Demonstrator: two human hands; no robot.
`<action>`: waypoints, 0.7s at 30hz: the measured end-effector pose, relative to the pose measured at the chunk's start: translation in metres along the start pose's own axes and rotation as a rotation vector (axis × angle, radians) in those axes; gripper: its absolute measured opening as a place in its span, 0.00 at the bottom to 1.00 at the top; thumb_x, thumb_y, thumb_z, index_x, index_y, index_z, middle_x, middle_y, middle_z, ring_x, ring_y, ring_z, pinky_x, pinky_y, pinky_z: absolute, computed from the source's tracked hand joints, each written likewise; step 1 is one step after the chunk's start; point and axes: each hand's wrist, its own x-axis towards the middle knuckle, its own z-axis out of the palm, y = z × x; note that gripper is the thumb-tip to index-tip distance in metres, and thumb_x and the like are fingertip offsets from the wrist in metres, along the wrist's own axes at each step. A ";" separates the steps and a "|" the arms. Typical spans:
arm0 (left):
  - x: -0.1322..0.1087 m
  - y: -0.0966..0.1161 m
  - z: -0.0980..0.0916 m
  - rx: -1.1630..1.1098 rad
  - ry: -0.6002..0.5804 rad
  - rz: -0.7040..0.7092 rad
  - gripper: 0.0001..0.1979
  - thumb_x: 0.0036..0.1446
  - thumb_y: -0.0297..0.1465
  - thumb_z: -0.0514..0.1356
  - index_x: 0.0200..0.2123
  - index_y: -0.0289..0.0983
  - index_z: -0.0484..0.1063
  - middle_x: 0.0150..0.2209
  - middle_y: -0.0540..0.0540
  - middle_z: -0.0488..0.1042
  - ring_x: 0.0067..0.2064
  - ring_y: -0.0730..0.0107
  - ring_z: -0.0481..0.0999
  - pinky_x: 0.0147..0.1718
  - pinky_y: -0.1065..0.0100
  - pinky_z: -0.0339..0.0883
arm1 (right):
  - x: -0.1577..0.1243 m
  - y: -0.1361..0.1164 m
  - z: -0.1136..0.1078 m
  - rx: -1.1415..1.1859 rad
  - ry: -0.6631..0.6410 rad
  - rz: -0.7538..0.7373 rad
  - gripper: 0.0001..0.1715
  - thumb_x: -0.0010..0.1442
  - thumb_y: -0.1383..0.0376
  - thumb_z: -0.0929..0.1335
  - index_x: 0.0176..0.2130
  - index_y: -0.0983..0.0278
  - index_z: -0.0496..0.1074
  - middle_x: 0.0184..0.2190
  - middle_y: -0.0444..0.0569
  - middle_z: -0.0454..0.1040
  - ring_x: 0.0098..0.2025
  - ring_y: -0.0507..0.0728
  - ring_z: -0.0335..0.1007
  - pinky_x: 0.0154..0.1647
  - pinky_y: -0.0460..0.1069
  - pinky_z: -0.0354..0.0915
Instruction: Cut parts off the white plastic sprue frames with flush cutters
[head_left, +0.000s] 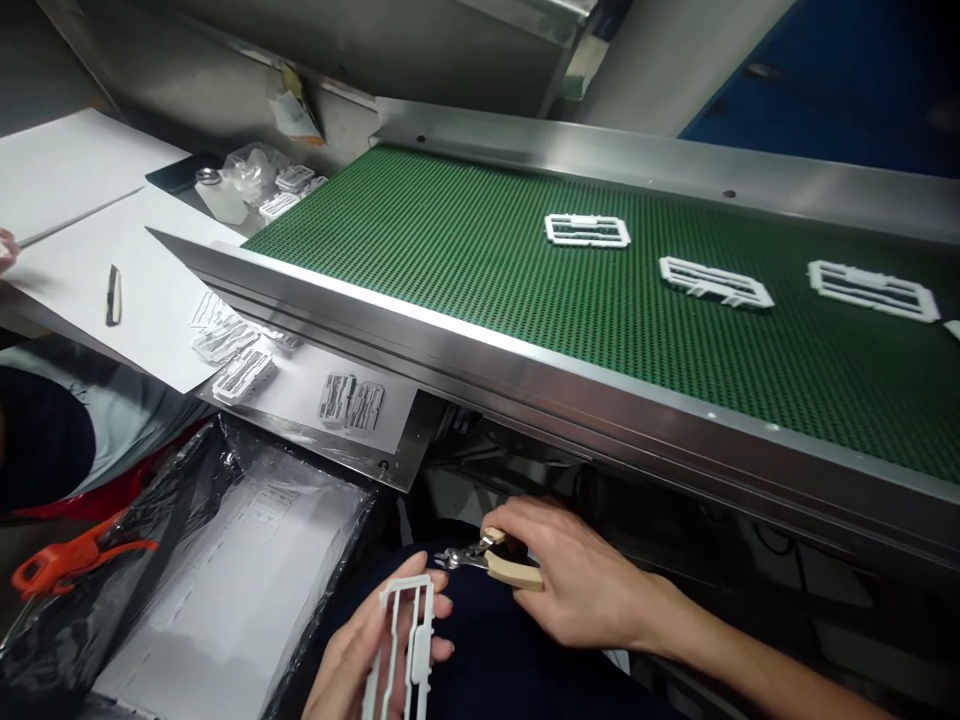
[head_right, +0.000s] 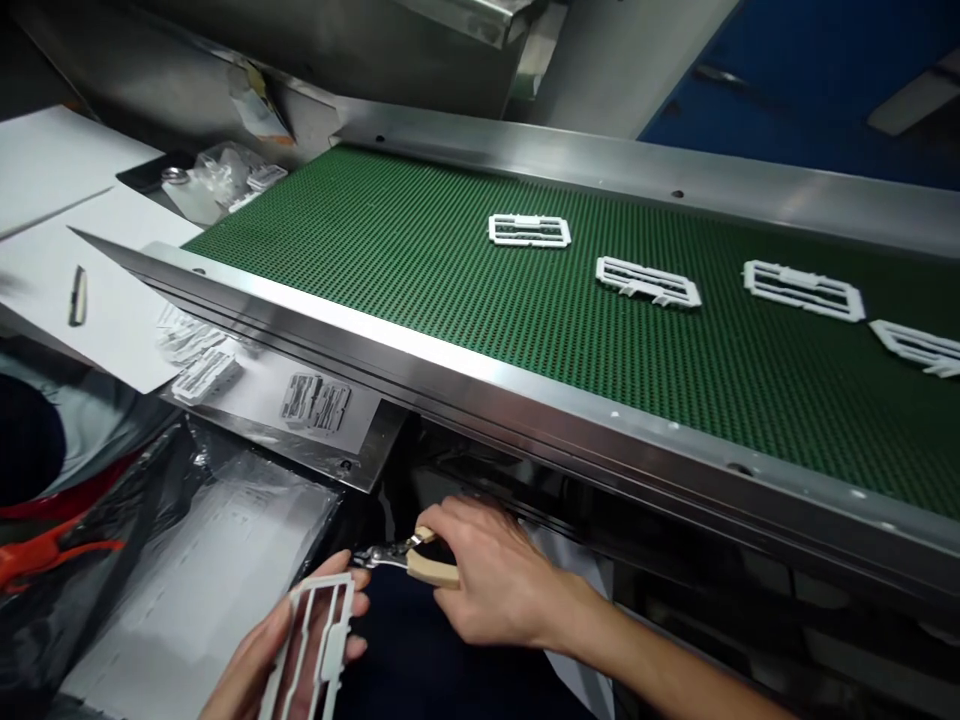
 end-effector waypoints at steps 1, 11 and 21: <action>0.002 0.002 -0.003 -0.059 -0.028 -0.054 0.18 0.52 0.42 0.65 0.44 0.40 0.79 0.42 0.40 0.80 0.33 0.61 0.80 0.32 0.71 0.74 | 0.000 -0.002 0.000 -0.021 0.008 -0.027 0.21 0.43 0.72 0.65 0.40 0.61 0.67 0.34 0.45 0.68 0.36 0.56 0.65 0.38 0.49 0.61; 0.006 0.001 -0.010 -0.064 -0.088 -0.162 0.21 0.51 0.44 0.65 0.44 0.38 0.79 0.39 0.40 0.81 0.28 0.65 0.78 0.26 0.75 0.70 | 0.001 -0.010 -0.008 -0.188 -0.034 -0.111 0.19 0.43 0.69 0.65 0.39 0.62 0.66 0.32 0.46 0.66 0.34 0.56 0.62 0.34 0.50 0.60; 0.007 -0.001 -0.016 0.010 -0.009 -0.162 0.22 0.49 0.46 0.67 0.43 0.38 0.80 0.39 0.39 0.81 0.30 0.65 0.78 0.27 0.72 0.69 | 0.000 -0.004 -0.003 -0.239 -0.006 -0.180 0.08 0.43 0.67 0.64 0.30 0.61 0.63 0.25 0.42 0.62 0.26 0.52 0.56 0.28 0.48 0.54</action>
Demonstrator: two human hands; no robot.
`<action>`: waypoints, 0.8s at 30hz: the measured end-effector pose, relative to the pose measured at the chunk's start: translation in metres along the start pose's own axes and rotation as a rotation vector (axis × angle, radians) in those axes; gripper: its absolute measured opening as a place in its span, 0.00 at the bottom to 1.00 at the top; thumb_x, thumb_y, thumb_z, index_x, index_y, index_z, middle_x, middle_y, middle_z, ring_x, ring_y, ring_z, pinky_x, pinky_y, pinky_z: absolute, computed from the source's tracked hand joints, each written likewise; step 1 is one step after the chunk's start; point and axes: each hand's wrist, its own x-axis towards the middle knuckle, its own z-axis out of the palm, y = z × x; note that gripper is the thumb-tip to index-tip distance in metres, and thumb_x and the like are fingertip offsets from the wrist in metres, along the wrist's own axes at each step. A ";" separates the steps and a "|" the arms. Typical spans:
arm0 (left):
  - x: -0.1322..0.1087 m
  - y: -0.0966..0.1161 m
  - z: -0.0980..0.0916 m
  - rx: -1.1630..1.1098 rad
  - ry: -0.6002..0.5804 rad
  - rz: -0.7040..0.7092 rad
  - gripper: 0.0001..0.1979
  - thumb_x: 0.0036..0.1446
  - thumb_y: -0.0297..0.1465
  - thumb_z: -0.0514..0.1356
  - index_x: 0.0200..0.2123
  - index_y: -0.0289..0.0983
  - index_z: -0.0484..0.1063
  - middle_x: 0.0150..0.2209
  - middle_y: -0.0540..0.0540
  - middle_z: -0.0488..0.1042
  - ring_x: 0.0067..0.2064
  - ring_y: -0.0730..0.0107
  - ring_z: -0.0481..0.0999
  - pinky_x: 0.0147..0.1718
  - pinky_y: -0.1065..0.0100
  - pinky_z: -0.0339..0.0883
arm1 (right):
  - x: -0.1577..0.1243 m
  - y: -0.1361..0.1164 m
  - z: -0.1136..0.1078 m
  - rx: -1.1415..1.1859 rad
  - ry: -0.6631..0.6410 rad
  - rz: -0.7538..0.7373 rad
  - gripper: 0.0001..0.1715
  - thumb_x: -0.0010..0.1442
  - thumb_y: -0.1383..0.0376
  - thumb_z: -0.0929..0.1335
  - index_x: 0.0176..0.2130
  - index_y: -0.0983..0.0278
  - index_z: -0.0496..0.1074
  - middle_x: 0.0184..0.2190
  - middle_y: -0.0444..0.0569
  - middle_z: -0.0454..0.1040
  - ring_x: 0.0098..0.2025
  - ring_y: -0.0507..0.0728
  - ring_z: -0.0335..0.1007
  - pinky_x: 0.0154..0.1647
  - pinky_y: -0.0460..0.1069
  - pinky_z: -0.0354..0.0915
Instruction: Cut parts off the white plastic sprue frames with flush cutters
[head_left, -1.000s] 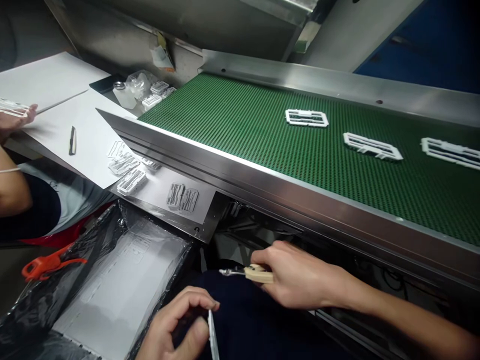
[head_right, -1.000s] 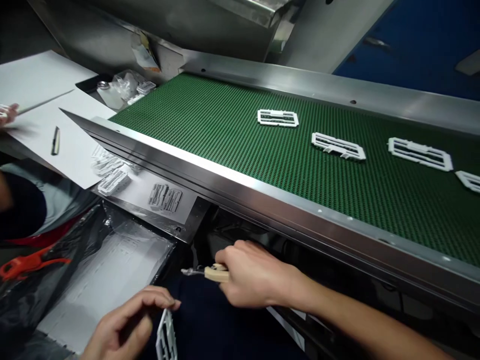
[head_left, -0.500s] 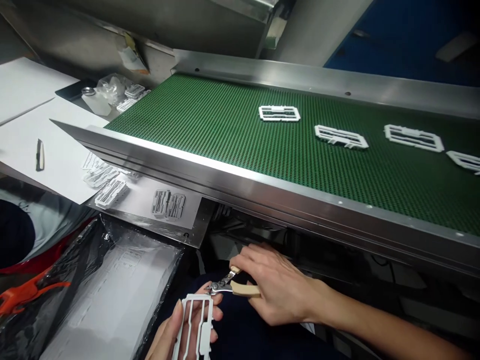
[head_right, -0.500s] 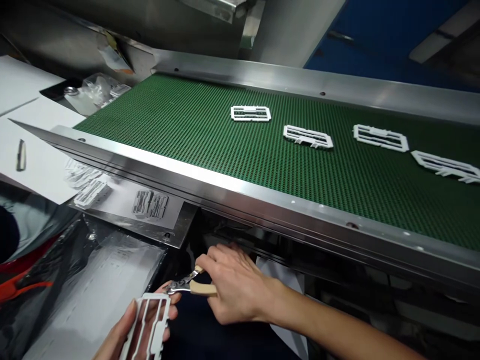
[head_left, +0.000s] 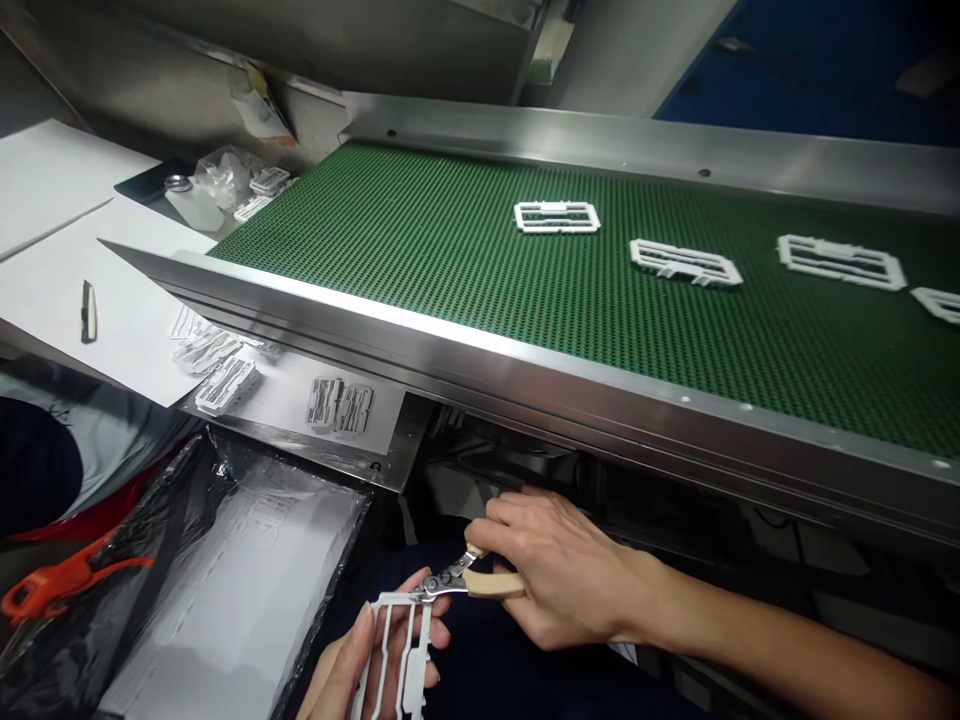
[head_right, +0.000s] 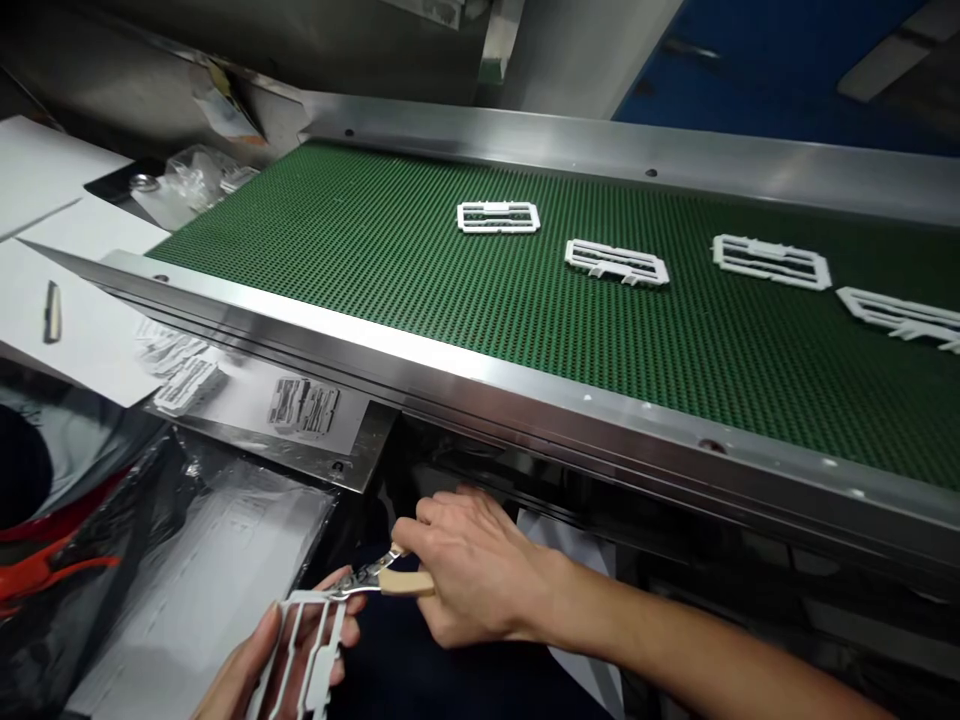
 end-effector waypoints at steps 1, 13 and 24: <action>0.000 0.000 0.000 -0.001 0.010 0.006 0.22 0.49 0.45 0.67 0.44 0.37 0.80 0.39 0.39 0.81 0.30 0.65 0.78 0.26 0.73 0.69 | 0.000 0.000 0.000 -0.018 0.007 -0.006 0.07 0.43 0.67 0.63 0.29 0.61 0.62 0.24 0.42 0.62 0.25 0.52 0.55 0.27 0.47 0.53; -0.007 0.007 0.024 -0.104 0.040 0.082 0.18 0.51 0.40 0.67 0.41 0.34 0.80 0.38 0.39 0.81 0.29 0.66 0.78 0.29 0.74 0.73 | 0.005 0.003 0.003 0.213 0.032 0.151 0.06 0.45 0.71 0.63 0.25 0.61 0.59 0.21 0.40 0.64 0.23 0.50 0.59 0.23 0.45 0.49; -0.004 0.019 0.028 -0.238 0.229 0.170 0.17 0.56 0.35 0.61 0.48 0.36 0.75 0.44 0.36 0.79 0.47 0.52 0.77 0.45 0.60 0.74 | 0.001 -0.007 0.012 0.337 0.101 0.251 0.11 0.44 0.72 0.64 0.30 0.60 0.61 0.27 0.40 0.65 0.27 0.52 0.59 0.28 0.46 0.54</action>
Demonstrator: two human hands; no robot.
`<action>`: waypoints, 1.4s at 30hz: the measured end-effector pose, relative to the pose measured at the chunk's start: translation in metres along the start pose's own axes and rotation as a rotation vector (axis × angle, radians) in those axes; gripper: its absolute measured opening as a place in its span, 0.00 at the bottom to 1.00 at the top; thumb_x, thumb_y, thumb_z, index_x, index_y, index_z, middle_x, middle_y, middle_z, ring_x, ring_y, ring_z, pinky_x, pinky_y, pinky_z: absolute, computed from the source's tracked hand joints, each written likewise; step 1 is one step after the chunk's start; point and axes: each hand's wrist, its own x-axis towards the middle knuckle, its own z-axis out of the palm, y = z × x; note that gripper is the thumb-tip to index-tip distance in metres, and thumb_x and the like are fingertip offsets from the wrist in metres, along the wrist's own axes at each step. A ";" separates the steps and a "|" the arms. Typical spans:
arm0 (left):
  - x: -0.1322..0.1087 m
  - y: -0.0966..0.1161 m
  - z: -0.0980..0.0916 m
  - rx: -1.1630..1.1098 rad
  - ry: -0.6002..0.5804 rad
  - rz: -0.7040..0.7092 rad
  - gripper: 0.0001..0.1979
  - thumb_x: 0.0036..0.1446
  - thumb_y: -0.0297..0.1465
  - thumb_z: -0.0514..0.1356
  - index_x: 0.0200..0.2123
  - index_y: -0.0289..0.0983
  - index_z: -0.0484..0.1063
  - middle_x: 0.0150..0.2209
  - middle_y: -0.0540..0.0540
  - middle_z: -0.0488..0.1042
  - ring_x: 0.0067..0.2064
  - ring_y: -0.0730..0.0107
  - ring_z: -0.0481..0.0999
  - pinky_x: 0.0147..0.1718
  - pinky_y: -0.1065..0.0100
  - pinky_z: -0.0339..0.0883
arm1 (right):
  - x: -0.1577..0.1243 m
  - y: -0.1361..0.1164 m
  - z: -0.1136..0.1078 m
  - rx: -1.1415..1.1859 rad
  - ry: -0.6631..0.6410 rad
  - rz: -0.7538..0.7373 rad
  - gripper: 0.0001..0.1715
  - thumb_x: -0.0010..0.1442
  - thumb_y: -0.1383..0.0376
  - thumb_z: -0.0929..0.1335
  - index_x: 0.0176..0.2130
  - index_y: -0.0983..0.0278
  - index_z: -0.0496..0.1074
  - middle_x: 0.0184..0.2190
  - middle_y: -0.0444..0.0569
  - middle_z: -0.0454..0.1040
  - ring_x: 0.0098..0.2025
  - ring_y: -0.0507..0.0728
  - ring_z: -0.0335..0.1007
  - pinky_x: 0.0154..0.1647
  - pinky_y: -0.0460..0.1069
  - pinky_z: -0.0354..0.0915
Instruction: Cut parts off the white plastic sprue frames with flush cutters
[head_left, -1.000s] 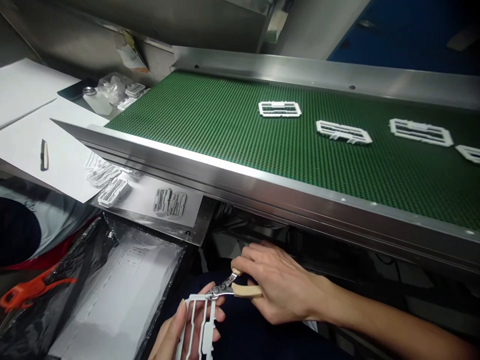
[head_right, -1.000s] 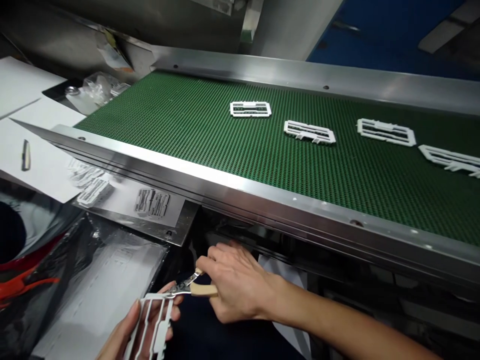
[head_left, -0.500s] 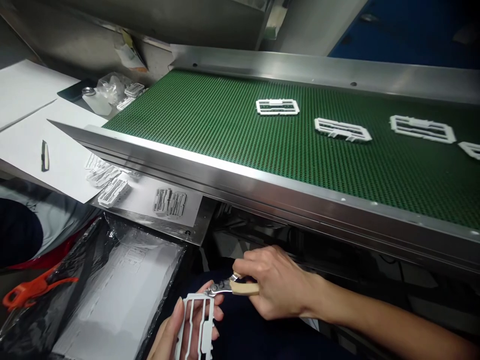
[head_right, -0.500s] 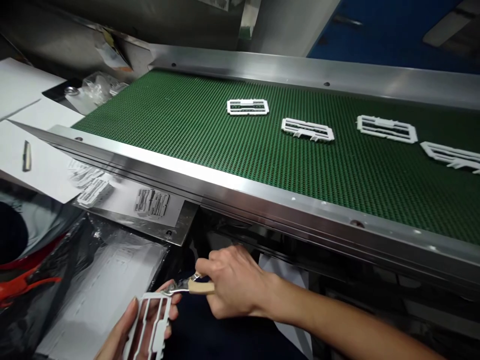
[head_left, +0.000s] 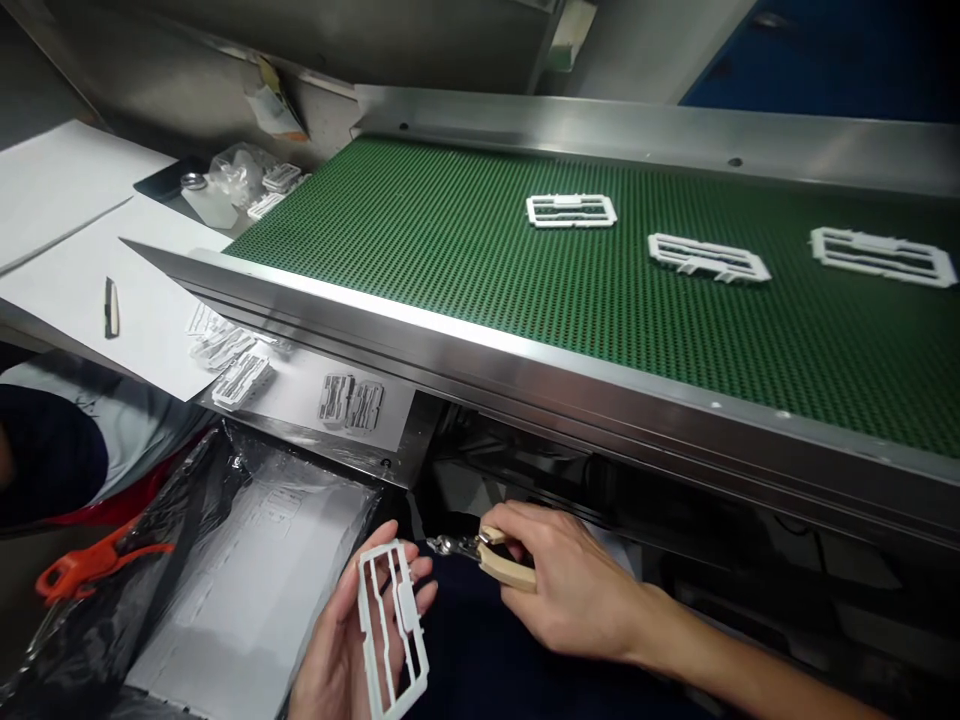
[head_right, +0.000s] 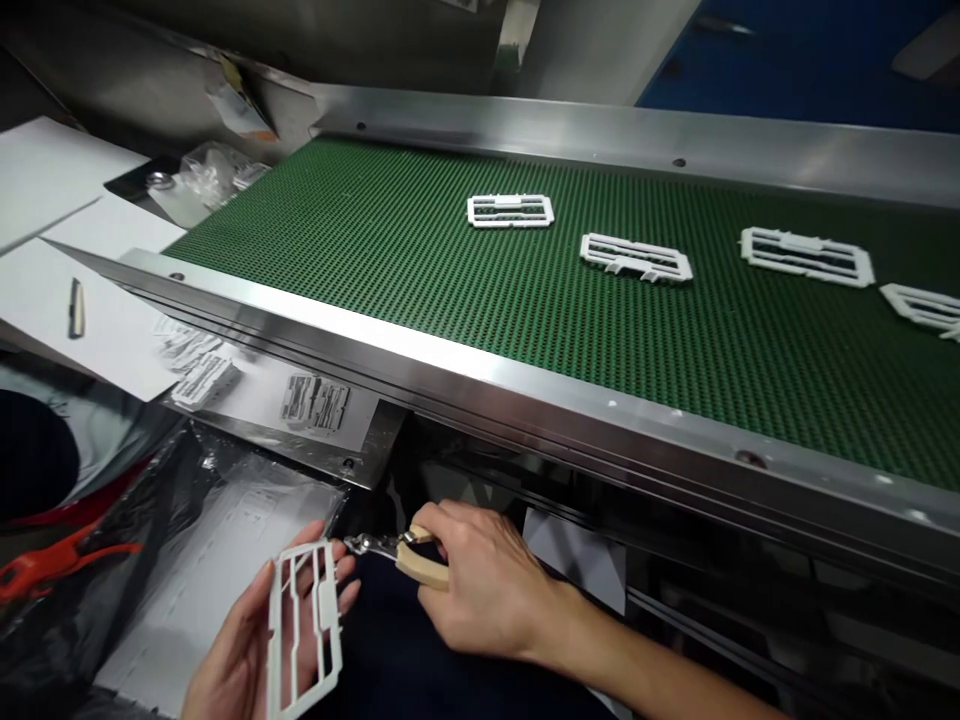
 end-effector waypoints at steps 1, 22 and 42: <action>0.003 0.000 0.000 0.002 0.018 0.053 0.17 0.55 0.36 0.62 0.47 0.37 0.75 0.44 0.37 0.79 0.48 0.52 0.77 0.45 0.59 0.74 | -0.002 -0.003 0.002 0.007 -0.004 0.014 0.10 0.45 0.71 0.65 0.31 0.60 0.62 0.28 0.41 0.65 0.29 0.52 0.60 0.30 0.46 0.55; 0.003 -0.008 0.006 0.153 0.070 0.471 0.20 0.44 0.37 0.72 0.40 0.39 0.75 0.41 0.47 0.77 0.49 0.59 0.75 0.47 0.69 0.72 | -0.005 -0.035 0.031 0.035 -0.051 0.055 0.18 0.60 0.50 0.65 0.44 0.58 0.66 0.42 0.47 0.69 0.46 0.61 0.64 0.52 0.60 0.55; 0.011 -0.011 0.002 0.154 0.060 0.477 0.16 0.51 0.38 0.67 0.42 0.40 0.71 0.42 0.47 0.75 0.50 0.60 0.74 0.46 0.67 0.71 | 0.009 -0.028 0.044 0.272 -0.060 0.145 0.19 0.61 0.51 0.63 0.28 0.62 0.61 0.22 0.40 0.61 0.23 0.50 0.54 0.25 0.46 0.48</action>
